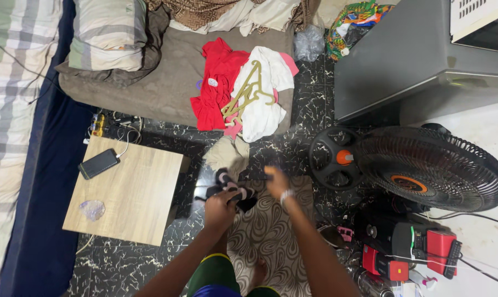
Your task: The person removes a black and pink patterned shirt from a hanger and lays it flat on a patterned mat. They button the shirt and smooth it out by hand. Then, they plug in an electric iron and press the shirt, moving the iron across the fabric to remove wrinkles.
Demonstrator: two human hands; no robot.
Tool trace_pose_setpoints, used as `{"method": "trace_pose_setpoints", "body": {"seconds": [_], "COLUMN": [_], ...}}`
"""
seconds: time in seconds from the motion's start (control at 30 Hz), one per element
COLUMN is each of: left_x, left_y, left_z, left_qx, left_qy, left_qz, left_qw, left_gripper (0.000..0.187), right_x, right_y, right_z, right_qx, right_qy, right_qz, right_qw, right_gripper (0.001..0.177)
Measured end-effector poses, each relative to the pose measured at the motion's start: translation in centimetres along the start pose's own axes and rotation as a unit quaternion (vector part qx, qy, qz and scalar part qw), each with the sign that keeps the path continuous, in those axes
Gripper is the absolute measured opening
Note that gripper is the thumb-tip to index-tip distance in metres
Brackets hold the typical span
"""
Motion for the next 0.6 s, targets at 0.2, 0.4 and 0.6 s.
{"method": "trace_pose_setpoints", "body": {"seconds": [0.2,0.4,0.6], "left_x": [0.7,2.6,3.8], "left_y": [3.8,13.6,23.7], "left_z": [5.9,12.4,12.2], "left_qx": [-0.031,-0.013,0.013], "left_qy": [0.036,0.068,0.061], "left_qz": [-0.025,0.001,0.131], "left_qw": [0.999,0.998,0.989], "left_gripper": [0.031,0.038,0.041], "right_x": [2.7,5.3,12.4], "right_y": [13.8,16.7,22.3], "right_z": [0.8,4.0,10.7], "right_qx": [-0.079,0.054,-0.044], "right_qy": [0.17,0.135,-0.022], "right_qz": [-0.03,0.161,0.165], "right_qw": [0.982,0.976,0.985], "right_gripper": [0.125,0.07,0.026]}}
Point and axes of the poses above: each hand's wrist, its own y-axis away from the middle knuckle, its own x-axis out of the back of the hand, z = x × y, the point moved 9 cm from there along -y, towards the middle knuckle, and after that the axes turned 13 degrees about z, right-handed, at the moved point
